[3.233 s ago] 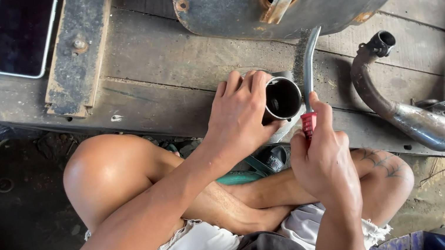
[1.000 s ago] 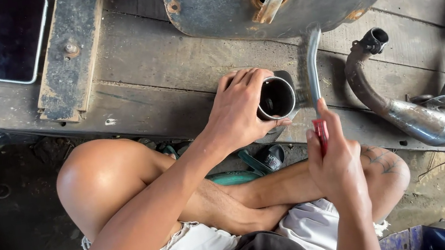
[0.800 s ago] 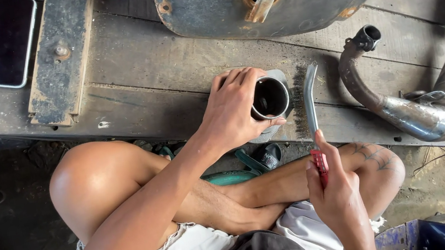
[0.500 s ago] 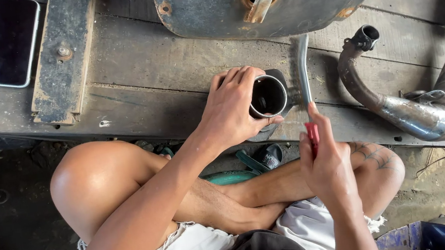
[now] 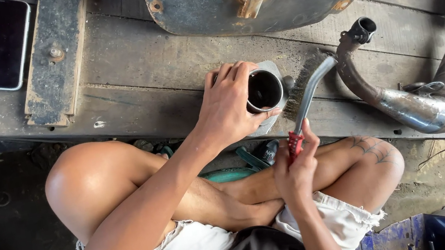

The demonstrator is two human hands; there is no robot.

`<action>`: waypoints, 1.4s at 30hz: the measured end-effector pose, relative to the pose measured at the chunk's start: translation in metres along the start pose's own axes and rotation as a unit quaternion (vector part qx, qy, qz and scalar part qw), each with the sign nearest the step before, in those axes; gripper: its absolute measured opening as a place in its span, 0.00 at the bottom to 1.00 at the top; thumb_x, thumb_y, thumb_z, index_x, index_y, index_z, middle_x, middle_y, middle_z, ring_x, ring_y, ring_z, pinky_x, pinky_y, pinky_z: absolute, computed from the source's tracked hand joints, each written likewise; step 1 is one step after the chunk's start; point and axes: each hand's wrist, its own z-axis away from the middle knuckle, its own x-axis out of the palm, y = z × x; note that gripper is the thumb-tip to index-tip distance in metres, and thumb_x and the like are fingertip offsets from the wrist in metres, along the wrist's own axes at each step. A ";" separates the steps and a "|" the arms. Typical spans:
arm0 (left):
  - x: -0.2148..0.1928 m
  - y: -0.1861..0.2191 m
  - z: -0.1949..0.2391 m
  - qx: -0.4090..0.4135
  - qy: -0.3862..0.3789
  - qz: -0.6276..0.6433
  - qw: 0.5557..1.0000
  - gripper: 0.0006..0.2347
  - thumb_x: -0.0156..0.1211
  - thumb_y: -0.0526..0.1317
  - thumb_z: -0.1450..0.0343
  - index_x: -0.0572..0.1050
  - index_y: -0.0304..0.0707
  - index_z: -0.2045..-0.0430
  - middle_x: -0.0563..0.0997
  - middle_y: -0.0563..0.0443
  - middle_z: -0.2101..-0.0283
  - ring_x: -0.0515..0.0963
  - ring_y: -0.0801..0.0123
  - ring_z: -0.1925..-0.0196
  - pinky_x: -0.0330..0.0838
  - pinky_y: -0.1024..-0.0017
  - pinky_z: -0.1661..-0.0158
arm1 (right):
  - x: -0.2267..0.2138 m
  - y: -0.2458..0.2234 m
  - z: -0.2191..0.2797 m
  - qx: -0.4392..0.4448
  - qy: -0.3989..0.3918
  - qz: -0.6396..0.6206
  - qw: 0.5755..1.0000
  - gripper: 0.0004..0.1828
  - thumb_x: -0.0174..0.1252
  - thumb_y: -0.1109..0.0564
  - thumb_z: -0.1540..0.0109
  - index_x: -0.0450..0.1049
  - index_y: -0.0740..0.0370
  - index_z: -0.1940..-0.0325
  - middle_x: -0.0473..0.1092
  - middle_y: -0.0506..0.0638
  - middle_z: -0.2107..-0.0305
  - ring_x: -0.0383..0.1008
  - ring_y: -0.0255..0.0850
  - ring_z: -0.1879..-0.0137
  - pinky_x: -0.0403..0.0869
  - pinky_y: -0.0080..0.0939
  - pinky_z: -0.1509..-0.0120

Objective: Cleaning a motorcycle engine cylinder using a wire brush

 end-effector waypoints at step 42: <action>-0.007 0.006 -0.002 0.066 0.029 -0.026 0.997 0.33 0.81 0.47 0.43 0.68 0.30 0.49 0.77 0.45 0.47 0.75 0.55 0.47 0.61 0.57 0.43 | -0.041 -0.018 0.040 0.348 -0.124 -0.608 0.702 0.38 0.47 0.65 0.34 0.50 0.44 0.21 0.59 0.47 0.78 0.45 0.27 0.85 0.43 0.27 0.88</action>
